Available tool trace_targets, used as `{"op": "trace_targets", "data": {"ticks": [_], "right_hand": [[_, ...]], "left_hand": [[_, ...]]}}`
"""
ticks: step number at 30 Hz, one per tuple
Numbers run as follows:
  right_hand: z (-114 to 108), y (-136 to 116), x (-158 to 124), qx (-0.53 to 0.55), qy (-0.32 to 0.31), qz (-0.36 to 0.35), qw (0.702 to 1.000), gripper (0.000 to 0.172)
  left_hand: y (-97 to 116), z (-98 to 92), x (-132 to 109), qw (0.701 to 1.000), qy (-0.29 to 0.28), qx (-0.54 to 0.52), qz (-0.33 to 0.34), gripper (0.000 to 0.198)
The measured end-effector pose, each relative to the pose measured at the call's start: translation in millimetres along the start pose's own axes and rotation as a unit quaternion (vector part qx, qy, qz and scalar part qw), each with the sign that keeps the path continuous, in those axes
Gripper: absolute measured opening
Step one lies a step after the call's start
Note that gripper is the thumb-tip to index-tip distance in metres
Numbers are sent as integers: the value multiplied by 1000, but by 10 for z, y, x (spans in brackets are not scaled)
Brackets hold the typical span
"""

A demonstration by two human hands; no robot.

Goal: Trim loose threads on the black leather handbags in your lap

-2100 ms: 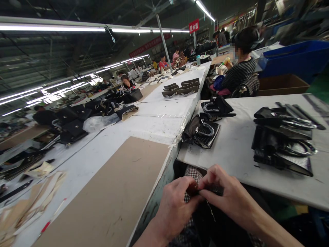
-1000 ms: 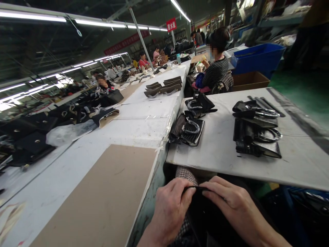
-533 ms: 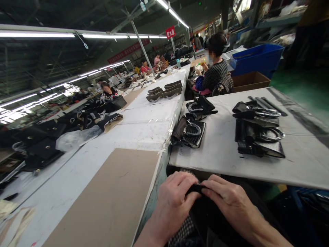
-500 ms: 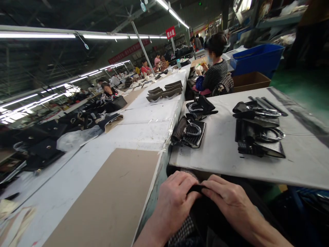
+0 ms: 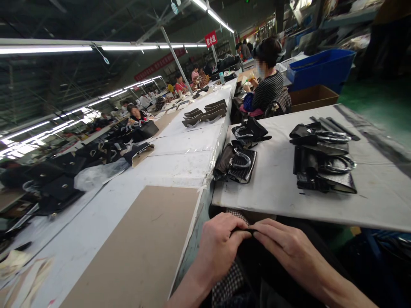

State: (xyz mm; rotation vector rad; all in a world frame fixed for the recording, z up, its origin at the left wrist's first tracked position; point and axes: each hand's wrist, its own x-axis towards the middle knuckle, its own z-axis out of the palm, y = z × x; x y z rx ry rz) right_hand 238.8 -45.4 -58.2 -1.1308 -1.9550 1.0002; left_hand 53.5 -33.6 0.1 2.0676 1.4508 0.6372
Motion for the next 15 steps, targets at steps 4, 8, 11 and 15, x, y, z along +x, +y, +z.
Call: {"op": "trace_targets", "data": {"ticks": [4, 8, 11, 15], "right_hand": [[65, 55, -3, -9, 11, 29, 999, 28], [109, 104, -35, -9, 29, 48, 998, 29], [56, 108, -50, 17, 3, 36, 999, 29], [-76, 81, -21, 93, -51, 22, 994, 30]], "left_hand": [[8, 32, -202, 976, 21, -157, -147, 24], [-7, 175, -425, 947, 71, -230, -210, 30], [32, 305, -489, 959, 119, -174, -192, 25], [113, 514, -489, 975, 149, -99, -133, 28]]}}
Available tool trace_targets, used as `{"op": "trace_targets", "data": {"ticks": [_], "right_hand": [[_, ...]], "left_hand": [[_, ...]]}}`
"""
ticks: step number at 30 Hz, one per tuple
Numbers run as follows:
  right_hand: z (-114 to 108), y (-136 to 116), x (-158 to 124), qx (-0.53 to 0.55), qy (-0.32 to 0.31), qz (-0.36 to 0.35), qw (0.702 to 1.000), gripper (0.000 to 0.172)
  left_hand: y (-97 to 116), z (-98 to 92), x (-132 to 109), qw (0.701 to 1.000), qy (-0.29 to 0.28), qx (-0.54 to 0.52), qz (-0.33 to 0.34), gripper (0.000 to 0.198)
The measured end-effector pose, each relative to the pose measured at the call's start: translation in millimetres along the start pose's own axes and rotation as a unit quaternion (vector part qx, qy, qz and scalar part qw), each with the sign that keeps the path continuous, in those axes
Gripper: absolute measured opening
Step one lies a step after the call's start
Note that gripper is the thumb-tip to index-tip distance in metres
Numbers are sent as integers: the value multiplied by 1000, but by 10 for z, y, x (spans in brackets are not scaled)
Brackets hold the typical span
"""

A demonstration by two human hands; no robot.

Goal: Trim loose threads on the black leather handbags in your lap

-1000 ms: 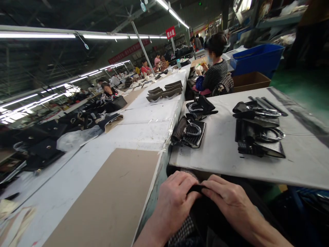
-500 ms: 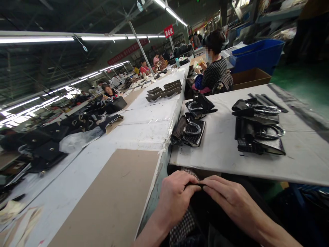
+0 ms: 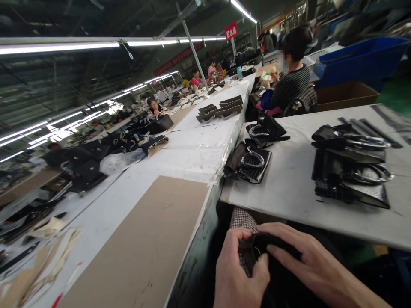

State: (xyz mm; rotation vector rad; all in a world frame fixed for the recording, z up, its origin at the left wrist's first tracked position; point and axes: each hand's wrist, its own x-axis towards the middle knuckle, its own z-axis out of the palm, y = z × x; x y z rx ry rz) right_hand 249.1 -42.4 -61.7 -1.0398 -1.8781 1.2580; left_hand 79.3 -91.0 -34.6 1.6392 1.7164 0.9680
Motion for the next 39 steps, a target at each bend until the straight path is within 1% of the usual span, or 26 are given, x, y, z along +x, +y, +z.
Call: {"op": "trace_targets", "data": {"ticks": [3, 5, 7, 9, 13, 16, 18, 22, 27, 30, 32, 34, 36, 37, 39], "right_hand": [[-100, 0, 27, 84, -31, -13, 996, 25], [-162, 39, 27, 119, -24, -20, 992, 21], [-220, 96, 1, 120, -14, -21, 992, 19], [-269, 148, -46, 108, -7, -20, 994, 19], [-324, 190, -146, 110, 19, -22, 994, 19], [-326, 182, -171, 104, 38, -23, 994, 19], [-317, 173, -160, 96, 42, -20, 994, 19], [-267, 149, -97, 76, 41, -16, 996, 19], [-107, 64, 66, 26, 36, 27, 999, 21], [-11, -42, 227, -8, 5, 46, 999, 23], [32, -131, 342, -23, -23, 50, 998, 24], [70, -226, 451, -29, -56, 49, 997, 26], [122, -322, 546, -38, -87, 42, 995, 27], [160, -367, 588, -46, -98, 35, 994, 27], [260, -443, 655, -71, -105, 15, 992, 28]], "left_hand": [[-30, 178, -65, 996, 40, 38, 76, 31], [-70, 285, -103, 986, 73, 65, 136, 32], [-106, 374, -125, 974, 94, 80, 192, 35], [-125, 448, -132, 964, 103, 82, 232, 37], [-120, 559, -132, 955, 106, 79, 266, 39], [-107, 592, -130, 955, 103, 68, 269, 37], [-104, 581, -119, 957, 102, 58, 265, 35], [-126, 492, -64, 964, 101, 33, 246, 34], [-267, 294, 39, 973, 104, -4, 206, 28], [-374, 124, 119, 976, 113, -7, 184, 26], [-410, -23, 178, 981, 101, -20, 165, 24], [-407, -186, 224, 988, 65, -38, 132, 22], [-382, -339, 239, 994, 32, -56, 83, 19], [-370, -402, 230, 996, 24, -64, 53, 18], [-364, -495, 184, 996, 38, -75, -7, 19]]}}
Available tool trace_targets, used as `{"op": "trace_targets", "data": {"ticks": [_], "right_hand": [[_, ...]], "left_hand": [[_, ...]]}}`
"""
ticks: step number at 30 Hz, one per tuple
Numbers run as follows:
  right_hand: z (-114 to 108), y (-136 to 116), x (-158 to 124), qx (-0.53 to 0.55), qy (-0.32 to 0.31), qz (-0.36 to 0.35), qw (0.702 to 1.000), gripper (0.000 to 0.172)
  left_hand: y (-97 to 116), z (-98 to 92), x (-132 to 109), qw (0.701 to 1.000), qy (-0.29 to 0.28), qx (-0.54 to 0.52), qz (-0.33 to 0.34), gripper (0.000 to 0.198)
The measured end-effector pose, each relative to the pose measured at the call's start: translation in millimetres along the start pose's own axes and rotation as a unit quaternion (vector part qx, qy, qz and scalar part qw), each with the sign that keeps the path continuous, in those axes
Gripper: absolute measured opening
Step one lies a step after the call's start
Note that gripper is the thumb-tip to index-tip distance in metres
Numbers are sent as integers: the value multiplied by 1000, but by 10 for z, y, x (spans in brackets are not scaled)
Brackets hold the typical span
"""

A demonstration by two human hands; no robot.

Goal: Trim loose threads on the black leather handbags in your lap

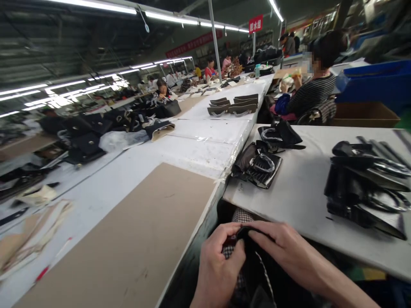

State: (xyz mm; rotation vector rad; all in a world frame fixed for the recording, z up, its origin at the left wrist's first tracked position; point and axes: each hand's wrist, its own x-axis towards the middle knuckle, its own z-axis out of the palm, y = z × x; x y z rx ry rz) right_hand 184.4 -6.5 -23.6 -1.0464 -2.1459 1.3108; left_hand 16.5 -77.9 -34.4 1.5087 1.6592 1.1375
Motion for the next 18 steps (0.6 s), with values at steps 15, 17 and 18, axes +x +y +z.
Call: {"op": "trace_targets", "data": {"ticks": [15, 17, 18], "right_hand": [[431, -38, -44, -137, 41, -34, 989, 37], [440, -26, -55, -136, 47, -31, 989, 36], [446, -21, -60, -136, 49, -28, 989, 36]], "left_hand": [[-8, -33, -253, 880, 190, 335, 278, 16], [-3, -12, -253, 870, 197, 341, 297, 17], [1, -6, -252, 868, 199, 341, 302, 17]]}}
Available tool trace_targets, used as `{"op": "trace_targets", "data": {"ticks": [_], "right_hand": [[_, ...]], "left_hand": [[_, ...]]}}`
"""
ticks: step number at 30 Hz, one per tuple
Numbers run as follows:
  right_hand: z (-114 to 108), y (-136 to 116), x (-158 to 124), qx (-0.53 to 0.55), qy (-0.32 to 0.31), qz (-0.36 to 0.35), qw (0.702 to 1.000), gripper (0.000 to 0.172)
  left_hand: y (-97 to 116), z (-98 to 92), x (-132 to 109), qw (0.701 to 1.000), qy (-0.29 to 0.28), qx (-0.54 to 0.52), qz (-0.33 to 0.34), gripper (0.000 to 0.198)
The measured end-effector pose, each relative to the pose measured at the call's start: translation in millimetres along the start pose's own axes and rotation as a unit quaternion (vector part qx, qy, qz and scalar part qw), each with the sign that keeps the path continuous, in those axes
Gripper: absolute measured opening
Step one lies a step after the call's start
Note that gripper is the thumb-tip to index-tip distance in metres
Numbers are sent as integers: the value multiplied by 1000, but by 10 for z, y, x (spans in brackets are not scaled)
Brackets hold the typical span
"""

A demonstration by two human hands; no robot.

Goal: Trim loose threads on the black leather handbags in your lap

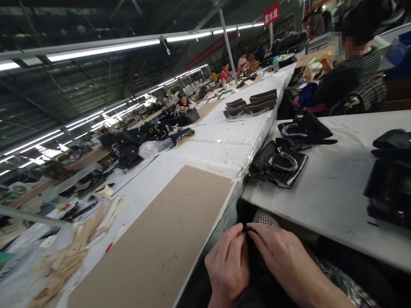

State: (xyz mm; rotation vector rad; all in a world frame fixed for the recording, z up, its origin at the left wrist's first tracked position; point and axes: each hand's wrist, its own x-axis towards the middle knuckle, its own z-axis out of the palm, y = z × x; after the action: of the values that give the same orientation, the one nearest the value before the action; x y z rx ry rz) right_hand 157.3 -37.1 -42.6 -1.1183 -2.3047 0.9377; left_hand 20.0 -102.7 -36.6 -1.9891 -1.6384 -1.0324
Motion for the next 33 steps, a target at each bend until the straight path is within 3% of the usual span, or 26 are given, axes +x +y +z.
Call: {"op": "trace_targets", "data": {"ticks": [5, 12, 19, 24, 27, 30, 33], "right_hand": [[38, 25, -17, 4, 18, 0, 1000, 36], [62, 77, -19, -5, 53, -22, 998, 37], [80, 139, -27, -17, 39, -10, 999, 40], [24, 135, -34, 12, 28, -29, 999, 41], [-17, 123, -41, 38, 38, -28, 998, 39], [-55, 128, -43, 69, 35, -10, 997, 36], [-101, 153, -32, 101, 24, -7, 995, 34]], "left_hand": [[-2, 7, 15, 1000, -3, 2, 8, 15], [36, 61, -9, 998, -23, 49, -37, 12], [115, 112, -19, 988, -77, -53, -125, 16], [117, 60, 56, 944, -154, -153, -248, 15], [120, 71, 19, 918, -126, -216, -308, 8], [135, 106, -28, 867, -74, -287, -400, 15], [141, 103, 3, 824, -91, -340, -445, 20]]}}
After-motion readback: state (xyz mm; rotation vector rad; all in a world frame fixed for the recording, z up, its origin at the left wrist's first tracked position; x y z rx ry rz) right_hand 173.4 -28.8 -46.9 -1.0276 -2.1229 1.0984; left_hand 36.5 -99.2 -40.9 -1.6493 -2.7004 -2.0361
